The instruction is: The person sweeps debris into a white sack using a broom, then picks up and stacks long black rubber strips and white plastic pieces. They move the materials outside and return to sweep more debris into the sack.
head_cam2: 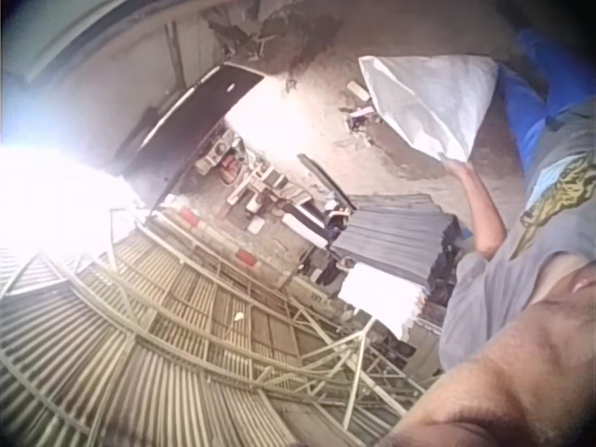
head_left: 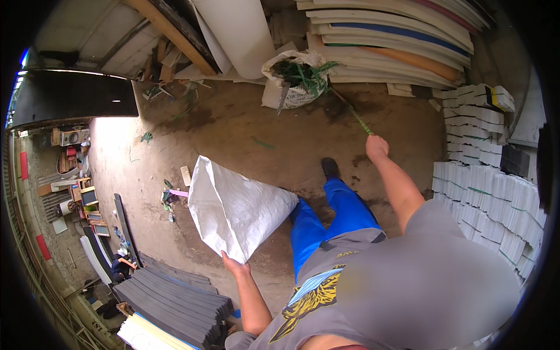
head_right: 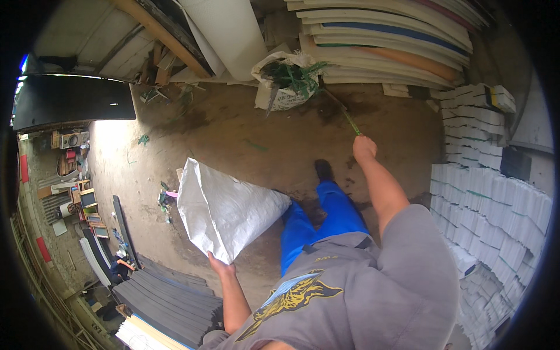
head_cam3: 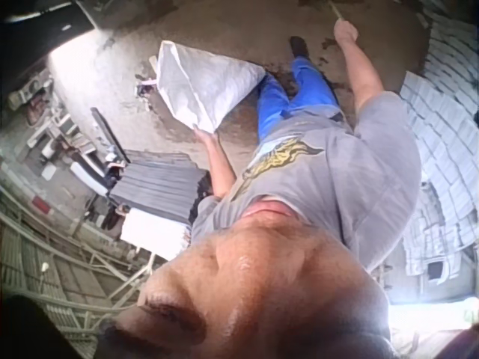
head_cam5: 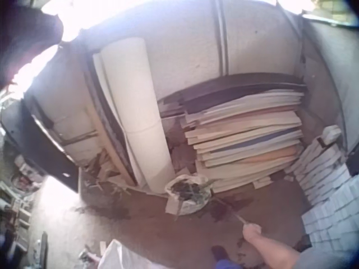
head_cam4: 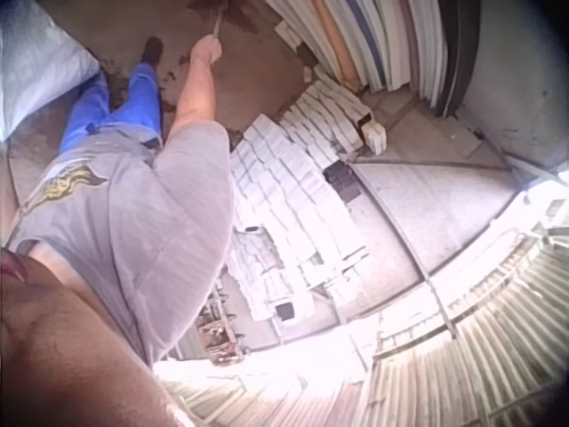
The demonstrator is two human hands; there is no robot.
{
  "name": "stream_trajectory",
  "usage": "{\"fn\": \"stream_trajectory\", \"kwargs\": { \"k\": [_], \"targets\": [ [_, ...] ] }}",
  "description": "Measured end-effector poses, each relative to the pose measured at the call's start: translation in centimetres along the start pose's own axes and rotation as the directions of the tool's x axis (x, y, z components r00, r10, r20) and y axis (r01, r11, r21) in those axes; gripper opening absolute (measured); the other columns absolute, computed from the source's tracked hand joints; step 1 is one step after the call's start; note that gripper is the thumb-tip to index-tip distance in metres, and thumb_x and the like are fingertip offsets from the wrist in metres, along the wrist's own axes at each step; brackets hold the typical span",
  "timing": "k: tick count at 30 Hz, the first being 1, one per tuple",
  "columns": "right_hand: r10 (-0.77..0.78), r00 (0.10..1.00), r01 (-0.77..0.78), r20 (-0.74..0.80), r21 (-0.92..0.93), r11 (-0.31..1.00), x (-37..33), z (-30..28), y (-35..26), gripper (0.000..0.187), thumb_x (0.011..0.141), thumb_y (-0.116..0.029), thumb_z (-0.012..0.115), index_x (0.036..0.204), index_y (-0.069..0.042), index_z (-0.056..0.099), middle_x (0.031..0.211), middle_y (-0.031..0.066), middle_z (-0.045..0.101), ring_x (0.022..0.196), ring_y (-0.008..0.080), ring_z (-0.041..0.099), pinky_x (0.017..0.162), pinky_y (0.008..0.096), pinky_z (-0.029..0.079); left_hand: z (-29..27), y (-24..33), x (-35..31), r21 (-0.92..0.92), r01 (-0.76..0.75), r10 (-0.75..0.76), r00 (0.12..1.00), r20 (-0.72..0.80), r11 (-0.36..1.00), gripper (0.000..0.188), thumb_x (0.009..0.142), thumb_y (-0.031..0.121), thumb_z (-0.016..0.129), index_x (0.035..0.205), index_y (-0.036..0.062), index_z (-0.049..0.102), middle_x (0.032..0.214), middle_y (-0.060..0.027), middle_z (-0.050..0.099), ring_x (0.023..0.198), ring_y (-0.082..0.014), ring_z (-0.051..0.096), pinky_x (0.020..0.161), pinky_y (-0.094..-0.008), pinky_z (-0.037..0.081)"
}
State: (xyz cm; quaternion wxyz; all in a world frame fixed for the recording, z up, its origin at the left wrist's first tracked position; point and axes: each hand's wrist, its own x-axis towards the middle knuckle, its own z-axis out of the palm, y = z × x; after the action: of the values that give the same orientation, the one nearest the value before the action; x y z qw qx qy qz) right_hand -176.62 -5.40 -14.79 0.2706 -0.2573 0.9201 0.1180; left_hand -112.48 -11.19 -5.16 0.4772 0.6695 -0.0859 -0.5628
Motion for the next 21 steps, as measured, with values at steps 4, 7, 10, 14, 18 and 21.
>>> {"fn": "stream_trajectory", "kwargs": {
  "k": [4,7,10,14,18,21],
  "targets": [
    [-0.058,0.995,0.058,0.085,0.001,0.998,-2.7,3.0,-6.9,0.027,0.093,-0.013,0.051,0.108,-0.007,0.073,0.108,0.0135,0.072,0.103,0.0310,0.070,0.084,0.0421,0.058,-0.4,2.3,2.4,0.010,-0.005,0.005,1.000,-0.012,1.000,0.058,0.103,0.040,0.043,0.146,0.0015,0.037,0.144,-0.0154,0.048,0.128,-0.0347,0.051,0.106,-0.0491,0.043],
    [-0.055,0.988,0.048,0.145,0.052,0.998,-8.1,5.2,-12.6,0.031,0.094,-0.012,0.048,0.111,-0.007,0.073,0.117,0.0147,0.070,0.110,0.0326,0.067,0.088,0.0431,0.056,-0.3,3.7,4.9,0.005,-0.001,0.001,1.000,0.004,1.000,0.058,0.102,0.039,0.045,0.146,0.0014,0.038,0.144,-0.0150,0.049,0.127,-0.0349,0.052,0.104,-0.0497,0.044],
    [-0.111,0.967,0.086,0.227,0.116,0.989,-12.2,6.1,-18.3,0.033,0.095,-0.011,0.045,0.116,-0.004,0.068,0.116,0.0185,0.069,0.110,0.0345,0.066,0.090,0.0444,0.055,-1.1,5.3,7.2,-0.027,-0.019,0.019,1.000,-0.009,0.999,0.057,0.102,0.038,0.048,0.145,0.0012,0.040,0.142,-0.0153,0.050,0.125,-0.0350,0.055,0.102,-0.0495,0.047],
    [-0.151,0.961,0.096,0.232,0.232,0.968,-15.3,4.4,-22.1,0.034,0.096,-0.013,0.044,0.121,-0.005,0.066,0.118,0.0206,0.067,0.113,0.0372,0.064,0.094,0.0467,0.052,-2.6,7.5,9.1,-0.047,-0.068,0.066,0.998,-0.024,0.997,0.057,0.100,0.036,0.052,0.143,-0.0004,0.042,0.138,-0.0170,0.053,0.121,-0.0347,0.057,0.099,-0.0480,0.049],
    [-0.112,0.972,0.075,0.207,0.179,0.981,-17.4,3.6,-22.2,0.035,0.096,-0.015,0.044,0.122,-0.005,0.065,0.120,0.0216,0.066,0.115,0.0376,0.062,0.096,0.0470,0.051,-4.9,9.3,8.7,0.054,-0.098,0.105,0.985,-0.135,0.994,0.057,0.100,0.036,0.052,0.142,-0.0016,0.042,0.137,-0.0174,0.053,0.120,-0.0339,0.058,0.099,-0.0470,0.049],
    [-0.027,0.978,0.004,0.207,0.111,0.994,-17.0,4.7,-22.3,0.035,0.095,-0.014,0.047,0.122,-0.005,0.066,0.122,0.0212,0.065,0.117,0.0368,0.062,0.097,0.0464,0.051,-6.5,9.9,7.7,-0.004,-0.104,0.103,0.990,-0.099,0.995,0.056,0.100,0.035,0.052,0.141,-0.0019,0.042,0.136,-0.0176,0.053,0.120,-0.0333,0.057,0.098,-0.0463,0.049]
  ]
}}
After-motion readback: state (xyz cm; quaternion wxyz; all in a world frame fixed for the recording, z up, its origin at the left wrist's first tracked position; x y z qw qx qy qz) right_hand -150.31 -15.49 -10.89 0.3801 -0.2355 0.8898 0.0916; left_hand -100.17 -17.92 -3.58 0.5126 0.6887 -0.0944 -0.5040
